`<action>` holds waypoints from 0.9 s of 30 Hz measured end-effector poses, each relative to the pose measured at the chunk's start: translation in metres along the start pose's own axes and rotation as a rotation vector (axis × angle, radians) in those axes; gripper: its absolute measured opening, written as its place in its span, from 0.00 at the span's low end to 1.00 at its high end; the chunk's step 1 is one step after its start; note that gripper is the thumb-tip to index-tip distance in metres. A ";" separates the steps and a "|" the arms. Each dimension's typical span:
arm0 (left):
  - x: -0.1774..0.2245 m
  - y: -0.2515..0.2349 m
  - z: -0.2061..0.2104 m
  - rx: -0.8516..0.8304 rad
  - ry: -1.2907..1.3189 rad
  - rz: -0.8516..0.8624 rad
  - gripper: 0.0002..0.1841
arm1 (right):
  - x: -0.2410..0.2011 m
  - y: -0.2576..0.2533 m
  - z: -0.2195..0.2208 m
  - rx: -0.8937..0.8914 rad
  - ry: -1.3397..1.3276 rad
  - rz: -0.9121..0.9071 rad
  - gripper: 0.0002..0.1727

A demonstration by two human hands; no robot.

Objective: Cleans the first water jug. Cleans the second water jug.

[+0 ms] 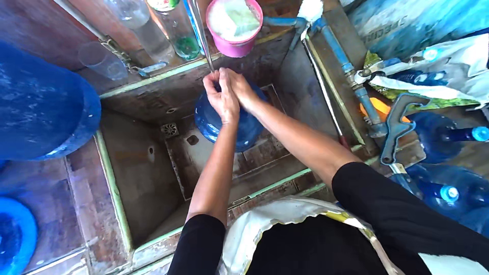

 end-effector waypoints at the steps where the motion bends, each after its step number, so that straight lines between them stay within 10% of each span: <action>1: -0.005 -0.008 -0.004 -0.015 -0.008 -0.005 0.14 | 0.002 0.004 0.003 -0.026 0.046 -0.029 0.22; 14: -0.009 -0.010 -0.037 0.163 0.102 -0.138 0.30 | -0.014 -0.006 0.013 -0.083 0.016 0.049 0.29; 17: 0.015 0.001 -0.019 0.084 0.015 0.033 0.21 | -0.018 -0.001 0.019 -0.005 -0.051 -0.049 0.26; 22: -0.007 -0.038 -0.023 -0.038 0.032 -0.163 0.28 | -0.001 0.012 0.018 0.000 0.363 -0.211 0.19; 27: -0.038 -0.012 0.009 -0.524 -0.707 -0.008 0.28 | 0.023 -0.003 -0.060 0.274 0.593 0.022 0.30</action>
Point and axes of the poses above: each hand's wrist, its own y-axis away from the middle knuckle, its own z-axis out of the palm, x = y × z, the point moved 4 cm from there along -y, towards the middle knuckle, and after that the axes turned 1 degree about -x, right-handed, at the moved point
